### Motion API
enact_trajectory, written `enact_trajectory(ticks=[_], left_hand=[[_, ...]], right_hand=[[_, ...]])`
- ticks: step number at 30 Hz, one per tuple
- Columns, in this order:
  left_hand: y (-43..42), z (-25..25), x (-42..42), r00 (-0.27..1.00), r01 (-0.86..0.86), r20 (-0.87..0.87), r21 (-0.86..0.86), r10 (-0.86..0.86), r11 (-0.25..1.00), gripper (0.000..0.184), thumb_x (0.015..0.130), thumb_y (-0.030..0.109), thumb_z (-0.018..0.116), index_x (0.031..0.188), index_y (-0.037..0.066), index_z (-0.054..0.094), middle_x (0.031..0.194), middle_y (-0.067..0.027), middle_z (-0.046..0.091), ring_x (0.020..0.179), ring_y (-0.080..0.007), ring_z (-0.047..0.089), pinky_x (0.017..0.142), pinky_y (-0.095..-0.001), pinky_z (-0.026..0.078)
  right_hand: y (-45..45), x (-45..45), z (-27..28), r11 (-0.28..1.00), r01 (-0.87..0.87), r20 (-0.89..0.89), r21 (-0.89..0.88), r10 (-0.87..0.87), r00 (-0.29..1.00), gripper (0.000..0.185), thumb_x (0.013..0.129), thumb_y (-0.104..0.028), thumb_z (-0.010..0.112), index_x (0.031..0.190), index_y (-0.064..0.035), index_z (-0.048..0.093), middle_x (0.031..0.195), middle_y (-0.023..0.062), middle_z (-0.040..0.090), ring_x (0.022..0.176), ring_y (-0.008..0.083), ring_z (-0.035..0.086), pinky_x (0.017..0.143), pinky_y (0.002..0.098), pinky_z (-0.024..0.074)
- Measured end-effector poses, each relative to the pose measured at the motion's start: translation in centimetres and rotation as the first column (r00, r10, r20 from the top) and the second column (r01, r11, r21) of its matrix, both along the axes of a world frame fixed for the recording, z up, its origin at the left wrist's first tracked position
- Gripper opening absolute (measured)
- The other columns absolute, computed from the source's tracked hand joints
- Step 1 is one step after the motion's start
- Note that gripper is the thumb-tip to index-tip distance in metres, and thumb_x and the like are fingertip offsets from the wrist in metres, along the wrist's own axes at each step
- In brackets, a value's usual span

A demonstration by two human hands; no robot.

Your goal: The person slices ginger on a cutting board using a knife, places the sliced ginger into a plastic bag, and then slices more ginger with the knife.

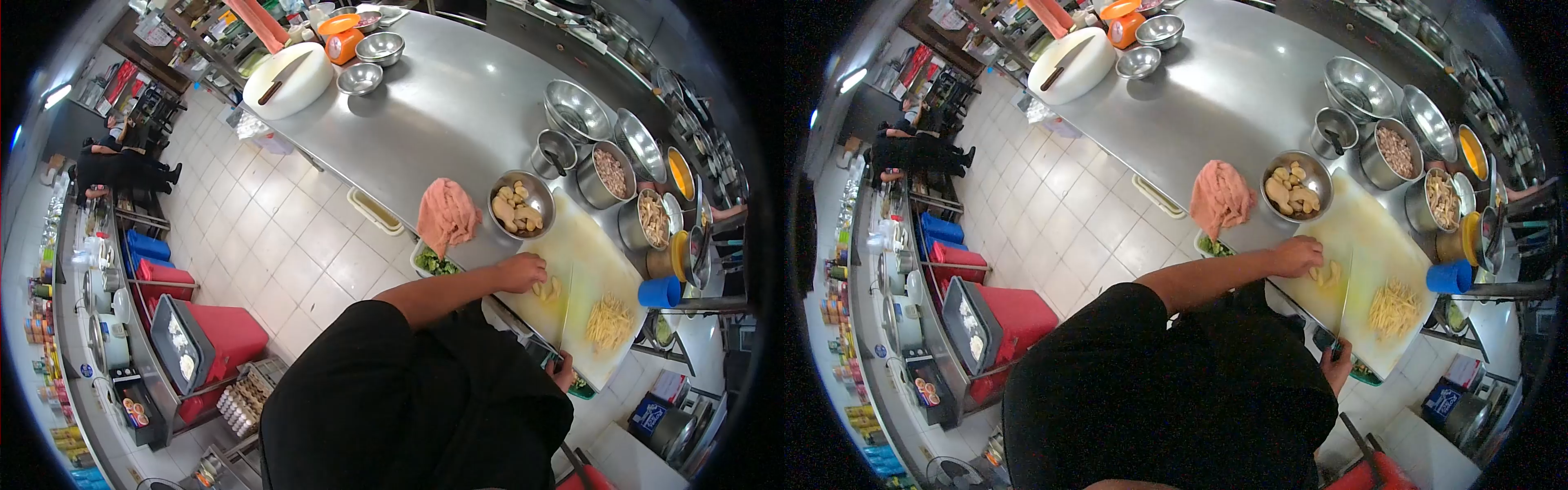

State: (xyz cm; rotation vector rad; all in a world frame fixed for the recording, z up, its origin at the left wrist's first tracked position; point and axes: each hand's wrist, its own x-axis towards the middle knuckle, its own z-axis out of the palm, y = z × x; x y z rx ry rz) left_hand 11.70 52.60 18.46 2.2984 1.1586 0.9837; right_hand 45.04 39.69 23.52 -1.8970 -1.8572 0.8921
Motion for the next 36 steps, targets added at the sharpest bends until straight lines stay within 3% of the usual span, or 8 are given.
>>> enact_trajectory(ticks=[19,22,27,29,30,32,34,36], left_hand=[[-0.8,3.0,-2.5,0.967,0.229,-0.110,-0.024,-0.231,0.973,0.014,0.084,0.015,0.074,0.095,0.009,0.067,0.107,-0.0089,0.061,0.109,-0.0317,0.059,0.096,-0.0466,0.049],[-0.8,3.0,-2.2,0.978,0.207,0.003,0.045,-0.208,0.977,0.011,0.082,0.015,0.072,0.091,0.010,0.068,0.099,-0.0077,0.061,0.102,-0.0318,0.060,0.093,-0.0458,0.050],[0.0,1.5,-2.2,0.970,0.175,-0.177,0.039,-0.166,0.984,0.011,0.087,0.014,0.067,0.096,0.010,0.070,0.103,-0.0107,0.064,0.104,-0.0332,0.062,0.093,-0.0480,0.051],[0.5,-2.2,-0.9,0.967,0.136,-0.211,-0.049,-0.143,0.990,0.011,0.088,0.013,0.064,0.097,0.009,0.069,0.103,-0.0137,0.064,0.105,-0.0352,0.063,0.095,-0.0489,0.052],[0.3,-2.7,-1.0,0.973,0.149,-0.198,0.137,-0.120,0.979,0.010,0.089,0.013,0.063,0.095,0.008,0.068,0.104,-0.0143,0.063,0.106,-0.0360,0.063,0.093,-0.0482,0.053],[-0.7,2.8,-0.7,0.925,0.052,-0.361,-0.198,-0.123,0.979,0.012,0.089,0.012,0.062,0.097,0.009,0.070,0.102,-0.0141,0.063,0.103,-0.0359,0.066,0.084,-0.0492,0.056],[-1.5,4.0,-0.3,0.982,0.018,-0.184,-0.170,-0.049,0.985,0.012,0.089,0.011,0.063,0.099,0.008,0.071,0.101,-0.0140,0.063,0.099,-0.0358,0.066,0.083,-0.0484,0.056],[-1.8,4.6,0.0,0.984,-0.030,-0.180,-0.188,-0.004,0.982,0.011,0.089,0.010,0.064,0.098,0.008,0.071,0.100,-0.0139,0.062,0.097,-0.0358,0.066,0.082,-0.0477,0.055]], right_hand=[[-0.4,-0.3,0.7,0.989,-0.051,-0.092,0.142,0.065,0.994,0.029,0.092,0.001,0.068,0.120,-0.0011,0.061,0.078,0.0187,0.062,0.066,0.0308,0.059,0.064,0.0429,0.0473],[-0.1,-1.4,3.5,1.000,-0.001,-0.059,-0.013,0.000,0.998,0.027,0.092,-0.001,0.068,0.119,-0.0003,0.062,0.083,0.0182,0.066,0.071,0.0273,0.062,0.068,0.0412,0.0497],[-0.3,-0.1,1.5,0.996,0.057,-0.217,-0.069,-0.071,0.974,0.028,0.096,-0.002,0.063,0.124,0.0027,0.062,0.102,0.0171,0.072,0.095,0.0196,0.066,0.087,0.0350,0.0533],[-0.3,0.0,1.8,0.999,0.035,-0.273,-0.036,-0.044,0.961,0.039,0.096,-0.002,0.061,0.134,0.0038,0.060,0.117,0.0215,0.071,0.113,0.0257,0.067,0.100,0.0374,0.0508],[-0.2,0.8,1.3,1.000,-0.002,-0.229,-0.026,-0.004,0.973,0.040,0.096,-0.003,0.062,0.135,0.0041,0.059,0.120,0.0234,0.072,0.116,0.0307,0.069,0.102,0.0394,0.0507],[0.3,1.3,2.0,0.996,0.001,-0.218,-0.092,-0.021,0.976,0.037,0.097,-0.009,0.061,0.132,0.0003,0.060,0.113,0.0299,0.069,0.108,0.0425,0.069,0.093,0.0438,0.0532],[0.8,2.5,2.0,0.964,0.028,-0.190,-0.263,-0.080,0.978,0.034,0.096,-0.012,0.060,0.128,-0.0006,0.058,0.098,0.0307,0.069,0.095,0.0499,0.068,0.082,0.0488,0.0543],[1.2,2.5,3.4,0.985,-0.001,-0.170,-0.174,-0.029,0.985,0.035,0.097,-0.013,0.060,0.130,-0.0032,0.057,0.098,0.0330,0.068,0.097,0.0521,0.068,0.082,0.0523,0.0540]])
